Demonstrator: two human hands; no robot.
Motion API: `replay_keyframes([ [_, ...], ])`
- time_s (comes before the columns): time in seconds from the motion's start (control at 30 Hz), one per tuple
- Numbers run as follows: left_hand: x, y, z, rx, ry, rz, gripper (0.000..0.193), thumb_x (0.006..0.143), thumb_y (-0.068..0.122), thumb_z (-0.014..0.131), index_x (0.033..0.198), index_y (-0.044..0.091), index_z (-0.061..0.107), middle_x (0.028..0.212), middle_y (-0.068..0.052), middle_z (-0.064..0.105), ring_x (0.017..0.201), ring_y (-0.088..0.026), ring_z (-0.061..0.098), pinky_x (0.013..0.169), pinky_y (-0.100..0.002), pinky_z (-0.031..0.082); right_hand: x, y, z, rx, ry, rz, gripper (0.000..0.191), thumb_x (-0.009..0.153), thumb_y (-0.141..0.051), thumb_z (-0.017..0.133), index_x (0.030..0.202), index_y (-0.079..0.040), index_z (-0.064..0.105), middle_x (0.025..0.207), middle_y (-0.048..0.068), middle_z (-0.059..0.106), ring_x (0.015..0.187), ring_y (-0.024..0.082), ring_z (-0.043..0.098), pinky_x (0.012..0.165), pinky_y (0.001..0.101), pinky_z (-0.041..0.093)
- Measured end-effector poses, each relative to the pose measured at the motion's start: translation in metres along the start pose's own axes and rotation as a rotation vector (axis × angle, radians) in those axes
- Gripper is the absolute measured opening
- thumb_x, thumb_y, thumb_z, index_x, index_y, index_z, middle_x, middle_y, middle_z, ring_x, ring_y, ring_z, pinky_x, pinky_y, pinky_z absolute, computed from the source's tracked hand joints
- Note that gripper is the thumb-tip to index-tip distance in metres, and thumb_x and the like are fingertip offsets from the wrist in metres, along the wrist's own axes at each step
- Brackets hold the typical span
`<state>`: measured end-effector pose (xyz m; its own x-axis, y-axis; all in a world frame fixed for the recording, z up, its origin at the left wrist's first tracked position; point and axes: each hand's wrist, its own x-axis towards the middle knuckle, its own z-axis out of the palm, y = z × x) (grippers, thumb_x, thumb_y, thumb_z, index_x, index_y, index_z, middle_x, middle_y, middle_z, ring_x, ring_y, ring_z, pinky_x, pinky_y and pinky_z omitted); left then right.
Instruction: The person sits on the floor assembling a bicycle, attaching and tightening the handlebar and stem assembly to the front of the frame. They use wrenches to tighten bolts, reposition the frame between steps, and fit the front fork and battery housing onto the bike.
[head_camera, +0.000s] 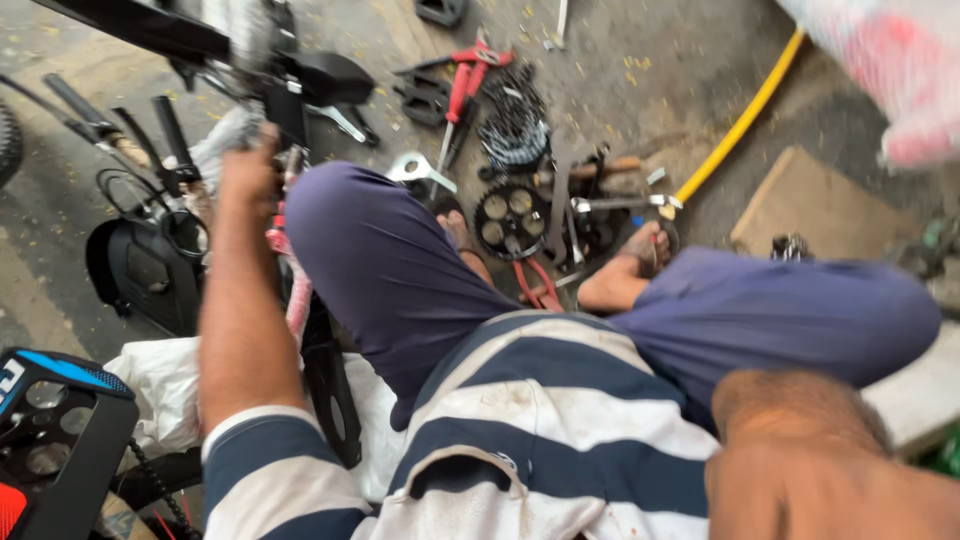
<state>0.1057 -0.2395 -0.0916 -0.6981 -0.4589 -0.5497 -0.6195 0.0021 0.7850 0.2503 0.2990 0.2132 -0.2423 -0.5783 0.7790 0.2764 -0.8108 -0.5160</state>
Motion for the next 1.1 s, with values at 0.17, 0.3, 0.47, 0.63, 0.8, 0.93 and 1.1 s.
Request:
replay_keyframes([
  [0.17,0.007,0.001,0.024,0.266,0.07,-0.061,0.064,0.085,0.063,0.077,0.102,0.001,0.073,0.091,-0.012,0.072,0.074,-0.02,0.06,0.064,-0.041,0.051,0.018,0.018,-0.034,-0.689,0.969,0.466,0.025,0.102,-0.021,0.066,0.083,-0.005,0.07,0.112,0.027,0.072,0.062,0.02,0.058,0.056,0.0388,0.049],
  [0.3,0.017,0.009,0.03,0.224,0.222,-0.033,0.066,0.082,0.057,0.08,0.114,0.0,0.071,0.108,-0.019,0.074,0.095,-0.031,0.071,0.081,-0.046,0.055,-0.024,0.082,-0.126,-0.639,1.06,0.708,0.048,0.116,-0.04,0.031,0.121,0.0,0.059,0.122,0.025,0.07,0.068,0.011,0.054,0.064,0.0264,0.048],
  [0.47,0.025,0.0,0.035,-0.04,0.148,-0.033,0.05,0.079,0.027,0.079,0.12,0.0,0.067,0.107,-0.019,0.076,0.097,-0.035,0.076,0.083,-0.047,0.06,-0.128,0.148,-0.202,-0.926,0.971,1.264,0.048,0.11,-0.044,0.036,0.12,-0.005,0.062,0.112,0.013,0.074,0.059,0.011,0.049,0.055,0.025,0.043],
  [0.63,0.019,-0.034,0.037,0.18,0.239,0.129,0.063,0.076,0.017,0.083,0.131,-0.001,0.058,0.121,-0.023,0.068,0.114,-0.035,0.065,0.097,-0.04,0.05,-0.173,0.186,-0.229,-1.053,0.781,1.413,0.049,0.111,-0.046,0.044,0.11,-0.005,0.07,0.106,0.01,0.077,0.081,0.016,0.061,0.076,0.0325,0.048],
  [0.8,-0.011,-0.074,0.033,0.04,0.257,0.224,0.045,0.081,0.017,0.075,0.124,0.004,0.066,0.119,-0.018,0.073,0.113,-0.03,0.071,0.099,-0.038,0.053,-0.174,0.2,-0.236,-1.065,0.713,1.729,0.049,0.105,-0.048,0.053,0.108,-0.003,0.071,0.097,0.017,0.076,0.085,0.028,0.069,0.081,0.0414,0.054],
  [0.93,-0.072,-0.117,0.036,0.06,0.236,0.272,0.032,0.09,0.026,0.07,0.118,0.01,0.072,0.113,-0.015,0.076,0.107,-0.031,0.074,0.095,-0.039,0.055,-0.176,0.212,-0.237,-1.138,0.491,1.904,0.046,0.099,-0.045,0.06,0.116,-0.005,0.071,0.101,0.021,0.077,0.094,0.033,0.074,0.086,0.043,0.055],
  [1.1,-0.173,-0.195,0.035,0.333,0.181,0.459,0.02,0.095,0.022,0.062,0.11,0.011,0.069,0.11,-0.016,0.069,0.108,-0.039,0.065,0.091,-0.046,0.052,-0.19,0.224,-0.235,-1.304,0.293,1.878,0.056,0.094,-0.046,0.068,0.13,-0.004,0.064,0.114,0.026,0.072,0.109,0.042,0.068,0.092,0.0486,0.052],
])
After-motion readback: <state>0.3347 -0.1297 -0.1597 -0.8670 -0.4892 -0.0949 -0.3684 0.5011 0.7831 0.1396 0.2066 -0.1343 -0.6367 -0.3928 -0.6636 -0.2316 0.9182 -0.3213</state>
